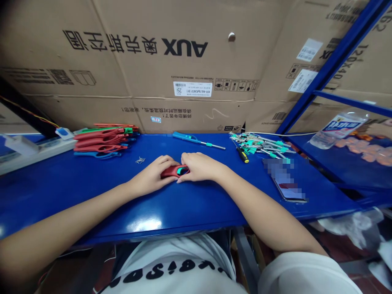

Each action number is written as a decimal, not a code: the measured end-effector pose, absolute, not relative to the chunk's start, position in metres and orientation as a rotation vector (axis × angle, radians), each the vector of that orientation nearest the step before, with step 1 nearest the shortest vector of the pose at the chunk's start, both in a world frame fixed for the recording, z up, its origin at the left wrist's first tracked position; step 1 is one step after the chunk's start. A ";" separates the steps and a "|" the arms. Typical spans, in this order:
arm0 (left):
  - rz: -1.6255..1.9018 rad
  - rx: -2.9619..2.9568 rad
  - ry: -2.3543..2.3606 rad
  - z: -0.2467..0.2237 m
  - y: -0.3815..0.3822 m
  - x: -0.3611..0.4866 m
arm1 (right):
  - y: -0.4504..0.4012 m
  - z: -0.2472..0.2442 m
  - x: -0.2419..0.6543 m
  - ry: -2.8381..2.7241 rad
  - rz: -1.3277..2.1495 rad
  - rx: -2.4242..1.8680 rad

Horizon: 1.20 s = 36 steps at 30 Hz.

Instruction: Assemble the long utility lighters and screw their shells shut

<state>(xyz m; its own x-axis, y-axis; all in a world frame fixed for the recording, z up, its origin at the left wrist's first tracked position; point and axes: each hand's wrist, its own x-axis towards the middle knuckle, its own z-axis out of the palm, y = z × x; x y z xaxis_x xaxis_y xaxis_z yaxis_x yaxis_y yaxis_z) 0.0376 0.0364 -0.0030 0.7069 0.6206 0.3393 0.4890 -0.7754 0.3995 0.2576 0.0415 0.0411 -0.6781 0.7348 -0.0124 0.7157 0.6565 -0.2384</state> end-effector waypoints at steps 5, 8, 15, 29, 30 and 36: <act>0.778 2.531 0.889 -0.005 0.038 0.037 | 0.057 0.032 0.268 -2.644 0.628 -1.126; 0.827 2.462 0.900 -0.005 0.038 0.037 | 0.068 0.023 0.273 -2.579 0.718 -1.044; 1.022 2.158 0.958 -0.009 0.041 0.037 | 0.079 0.014 0.275 -2.444 0.808 -0.975; 0.709 2.514 1.027 0.004 0.047 0.022 | 0.070 0.027 0.272 -2.501 0.656 -1.001; 0.711 2.510 1.011 0.003 0.048 0.023 | 0.070 0.028 0.272 -2.557 0.589 -0.981; 0.730 2.483 0.961 0.004 0.050 0.022 | 0.071 0.028 0.274 -2.651 0.427 -0.941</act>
<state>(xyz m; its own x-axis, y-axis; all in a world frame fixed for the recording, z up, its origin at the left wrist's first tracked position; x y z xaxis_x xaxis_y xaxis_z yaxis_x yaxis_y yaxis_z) 0.0224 0.0501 0.0042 0.6313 0.7020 0.3296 0.5056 -0.6948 0.5115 0.2743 0.0712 0.0283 -0.7424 0.6466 0.1751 0.5588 0.7419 -0.3704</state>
